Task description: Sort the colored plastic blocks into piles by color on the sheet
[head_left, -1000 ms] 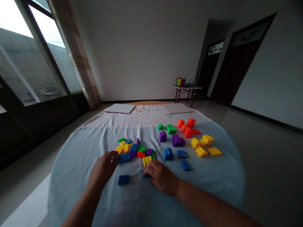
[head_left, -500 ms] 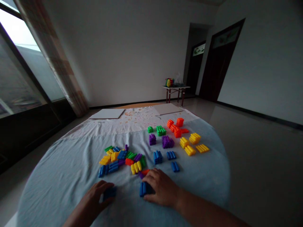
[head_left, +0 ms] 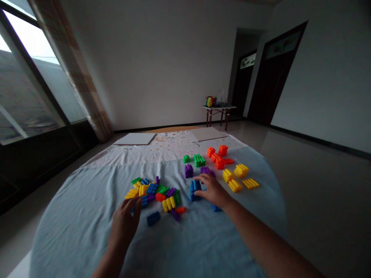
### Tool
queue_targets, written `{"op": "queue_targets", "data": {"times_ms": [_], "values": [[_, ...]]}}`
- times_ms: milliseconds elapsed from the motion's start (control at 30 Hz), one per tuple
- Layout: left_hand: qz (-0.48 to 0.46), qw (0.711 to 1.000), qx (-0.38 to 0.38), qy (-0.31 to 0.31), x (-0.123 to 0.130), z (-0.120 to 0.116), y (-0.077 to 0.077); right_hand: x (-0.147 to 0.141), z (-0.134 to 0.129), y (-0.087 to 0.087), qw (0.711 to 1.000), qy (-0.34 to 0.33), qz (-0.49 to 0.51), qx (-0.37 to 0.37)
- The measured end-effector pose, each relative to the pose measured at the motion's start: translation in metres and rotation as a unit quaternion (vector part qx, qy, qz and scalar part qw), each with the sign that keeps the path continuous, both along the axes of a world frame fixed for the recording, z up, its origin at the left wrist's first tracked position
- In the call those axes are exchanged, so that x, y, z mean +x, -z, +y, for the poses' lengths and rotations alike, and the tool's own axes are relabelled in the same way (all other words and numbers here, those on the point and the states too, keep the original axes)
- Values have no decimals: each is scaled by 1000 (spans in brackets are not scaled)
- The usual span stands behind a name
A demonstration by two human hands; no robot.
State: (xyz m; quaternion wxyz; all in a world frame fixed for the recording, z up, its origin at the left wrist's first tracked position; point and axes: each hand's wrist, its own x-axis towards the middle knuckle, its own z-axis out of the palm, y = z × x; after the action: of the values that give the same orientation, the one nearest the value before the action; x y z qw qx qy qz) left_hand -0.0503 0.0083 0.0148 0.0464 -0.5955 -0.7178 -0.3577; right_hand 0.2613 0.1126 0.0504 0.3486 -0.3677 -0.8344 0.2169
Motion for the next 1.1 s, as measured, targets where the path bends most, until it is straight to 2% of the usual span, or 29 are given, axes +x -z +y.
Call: {"op": "queue_targets", "data": {"times_ms": [133, 267, 467, 567, 633, 733, 867, 1000, 1100], "values": [[23, 995, 9, -99, -12, -2, 3, 0, 10, 0, 999, -3, -41, -12], [12, 990, 5, -142, -19, -6, 10, -1, 11, 3, 997, -15, -69, -19], [-71, 985, -14, -155, -17, -8, 9, -2, 5, -4, 999, -20, -39, 10], [-105, 982, -15, -155, -15, -9, 7, -16, -14, -12, 998, -44, 0, 35], [-118, 980, -13, -157, -14, -11, 6, -32, -29, -13, 996, -86, -10, 34], [-135, 977, -12, -163, -14, -13, 5, -60, -47, -5, 988, -137, -66, 40], [-156, 974, -15, -166, -14, -14, 3, -89, -49, 17, 979, -133, -139, 74], [-175, 971, -21, -162, -14, -14, 0, -99, -41, 31, 970, -128, -174, 108], [-188, 968, -40, -164, -15, -15, -2, -96, -42, 28, 970, -122, -167, 128]]}}
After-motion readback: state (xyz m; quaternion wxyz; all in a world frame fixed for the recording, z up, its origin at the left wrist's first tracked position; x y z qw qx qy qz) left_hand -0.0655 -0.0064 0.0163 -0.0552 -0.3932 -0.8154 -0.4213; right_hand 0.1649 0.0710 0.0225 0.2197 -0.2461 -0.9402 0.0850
